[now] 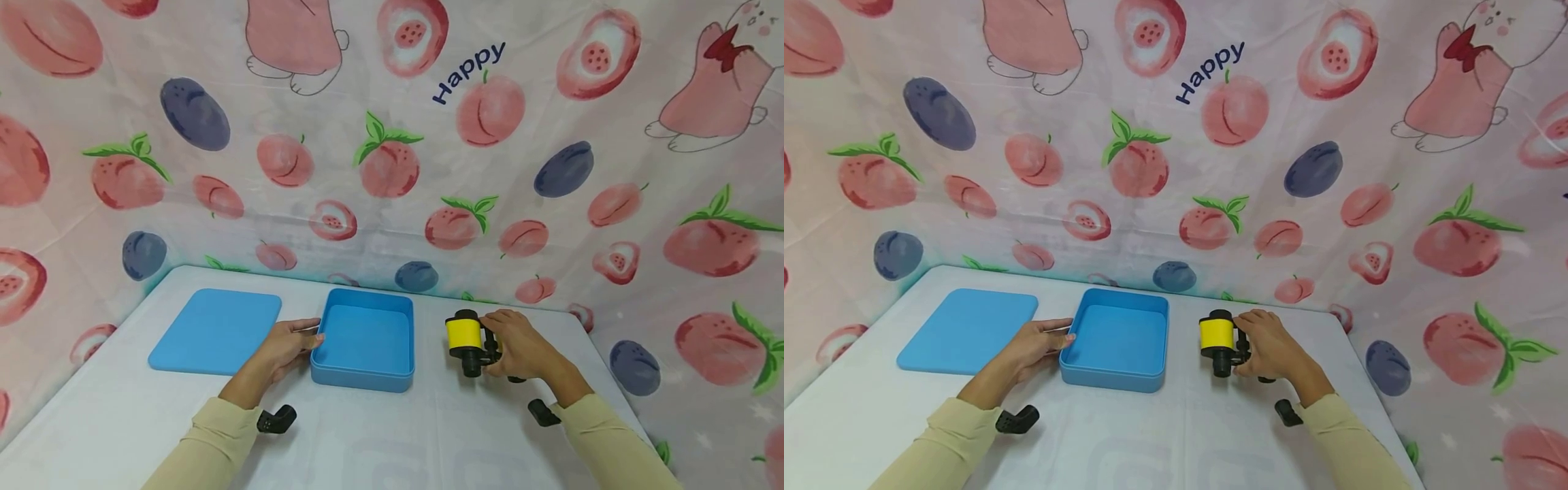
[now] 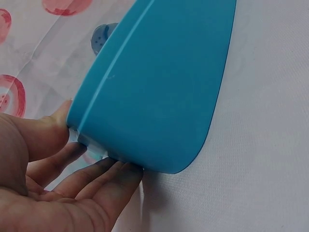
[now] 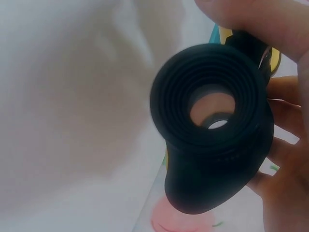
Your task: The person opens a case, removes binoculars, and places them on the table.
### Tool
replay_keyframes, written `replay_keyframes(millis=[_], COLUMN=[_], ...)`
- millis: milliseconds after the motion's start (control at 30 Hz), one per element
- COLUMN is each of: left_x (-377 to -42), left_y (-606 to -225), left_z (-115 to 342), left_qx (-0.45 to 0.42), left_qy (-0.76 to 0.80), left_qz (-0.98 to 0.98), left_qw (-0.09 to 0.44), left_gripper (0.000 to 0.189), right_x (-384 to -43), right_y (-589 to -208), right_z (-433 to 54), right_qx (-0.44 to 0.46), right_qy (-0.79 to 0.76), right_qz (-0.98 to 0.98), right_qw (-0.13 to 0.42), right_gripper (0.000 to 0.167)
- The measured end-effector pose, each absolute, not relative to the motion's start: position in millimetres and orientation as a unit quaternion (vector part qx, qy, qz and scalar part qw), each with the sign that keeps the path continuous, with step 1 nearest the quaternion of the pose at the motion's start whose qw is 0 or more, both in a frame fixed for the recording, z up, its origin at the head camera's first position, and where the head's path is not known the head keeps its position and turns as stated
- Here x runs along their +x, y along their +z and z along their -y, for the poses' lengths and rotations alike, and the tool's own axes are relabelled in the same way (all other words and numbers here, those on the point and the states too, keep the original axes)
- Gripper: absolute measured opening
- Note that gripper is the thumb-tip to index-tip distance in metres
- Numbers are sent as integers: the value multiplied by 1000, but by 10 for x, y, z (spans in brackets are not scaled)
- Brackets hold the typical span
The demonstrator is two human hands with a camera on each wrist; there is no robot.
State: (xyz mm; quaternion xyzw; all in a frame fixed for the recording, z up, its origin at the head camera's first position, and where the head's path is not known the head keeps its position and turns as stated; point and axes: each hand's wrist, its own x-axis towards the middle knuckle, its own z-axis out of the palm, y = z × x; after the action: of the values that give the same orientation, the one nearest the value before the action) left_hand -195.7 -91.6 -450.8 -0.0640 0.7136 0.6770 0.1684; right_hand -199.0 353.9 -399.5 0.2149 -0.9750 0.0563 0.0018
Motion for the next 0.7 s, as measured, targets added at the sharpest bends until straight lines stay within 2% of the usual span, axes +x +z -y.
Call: replay_keyframes(millis=[700], left_x=[-1950], left_y=[-4483], left_z=[905], left_qx=[-57], left_qy=[674], left_qz=[-717], left_qw=[168], left_gripper=[61], right_x=[-2023], right_y=[-4056], right_z=[-3544], right_qx=[221], right_qy=[47], right_qz=[974], right_qw=[-5], right_gripper=[96])
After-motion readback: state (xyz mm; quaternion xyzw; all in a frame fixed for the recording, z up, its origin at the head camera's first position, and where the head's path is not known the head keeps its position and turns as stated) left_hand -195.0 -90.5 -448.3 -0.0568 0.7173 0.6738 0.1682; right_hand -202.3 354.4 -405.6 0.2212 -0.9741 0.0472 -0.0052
